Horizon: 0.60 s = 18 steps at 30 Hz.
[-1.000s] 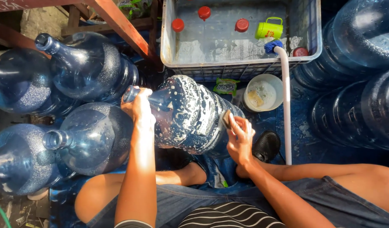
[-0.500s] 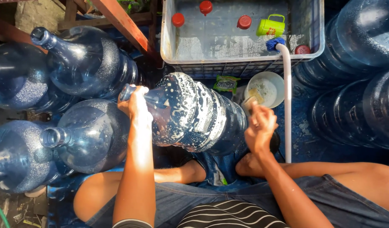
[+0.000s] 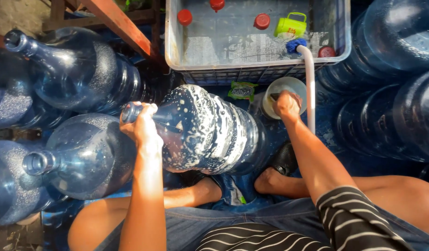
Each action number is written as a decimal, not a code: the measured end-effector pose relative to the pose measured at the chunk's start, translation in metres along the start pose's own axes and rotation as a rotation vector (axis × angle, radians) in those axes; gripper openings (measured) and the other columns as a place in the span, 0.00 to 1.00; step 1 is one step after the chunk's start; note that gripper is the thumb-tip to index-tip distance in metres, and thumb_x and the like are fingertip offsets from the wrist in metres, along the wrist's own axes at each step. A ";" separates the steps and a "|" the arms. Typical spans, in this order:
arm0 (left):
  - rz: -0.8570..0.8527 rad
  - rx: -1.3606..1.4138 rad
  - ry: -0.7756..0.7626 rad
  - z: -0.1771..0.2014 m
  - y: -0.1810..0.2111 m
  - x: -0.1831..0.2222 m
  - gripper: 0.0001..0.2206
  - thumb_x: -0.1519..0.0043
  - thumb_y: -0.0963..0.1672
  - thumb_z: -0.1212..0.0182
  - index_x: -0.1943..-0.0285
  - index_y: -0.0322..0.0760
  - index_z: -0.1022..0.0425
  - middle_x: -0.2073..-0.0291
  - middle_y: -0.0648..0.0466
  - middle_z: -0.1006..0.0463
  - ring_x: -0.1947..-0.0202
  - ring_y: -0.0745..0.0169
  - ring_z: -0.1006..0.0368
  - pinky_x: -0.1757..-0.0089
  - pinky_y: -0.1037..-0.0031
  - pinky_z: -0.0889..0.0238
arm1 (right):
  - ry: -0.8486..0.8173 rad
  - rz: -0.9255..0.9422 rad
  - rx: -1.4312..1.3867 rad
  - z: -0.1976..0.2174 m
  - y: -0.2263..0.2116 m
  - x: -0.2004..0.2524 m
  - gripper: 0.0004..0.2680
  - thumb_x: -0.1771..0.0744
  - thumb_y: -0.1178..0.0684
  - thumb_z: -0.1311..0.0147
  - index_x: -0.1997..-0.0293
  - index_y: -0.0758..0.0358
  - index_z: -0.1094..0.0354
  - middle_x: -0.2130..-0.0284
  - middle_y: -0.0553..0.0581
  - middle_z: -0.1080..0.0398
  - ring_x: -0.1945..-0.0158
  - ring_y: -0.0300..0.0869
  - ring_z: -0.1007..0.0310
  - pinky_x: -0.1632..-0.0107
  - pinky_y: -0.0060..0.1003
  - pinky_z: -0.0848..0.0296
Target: Scrubbing the exterior of a large plastic water gallon with a sponge and soapy water.
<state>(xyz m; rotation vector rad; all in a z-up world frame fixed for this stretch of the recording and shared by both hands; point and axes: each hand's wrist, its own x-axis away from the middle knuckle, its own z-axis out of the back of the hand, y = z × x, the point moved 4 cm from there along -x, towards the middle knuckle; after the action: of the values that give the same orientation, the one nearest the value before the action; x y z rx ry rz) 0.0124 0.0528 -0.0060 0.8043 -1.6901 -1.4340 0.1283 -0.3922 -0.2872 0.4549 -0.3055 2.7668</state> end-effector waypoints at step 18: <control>0.013 -0.025 0.324 -0.030 -0.048 -0.045 0.17 0.58 0.35 0.28 0.59 0.30 0.23 0.70 0.47 0.22 0.63 0.56 0.19 0.61 0.66 0.27 | 0.580 0.732 -0.920 0.147 -0.145 0.283 0.18 0.35 0.70 0.52 0.40 0.65 0.28 0.52 0.70 0.32 0.51 0.65 0.26 0.50 0.52 0.25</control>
<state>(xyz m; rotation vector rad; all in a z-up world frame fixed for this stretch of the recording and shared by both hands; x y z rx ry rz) 0.0608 0.0673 -0.0578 0.9534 -1.4253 -1.2365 -0.0360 -0.2177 -0.0308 -0.8086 -1.7200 2.7630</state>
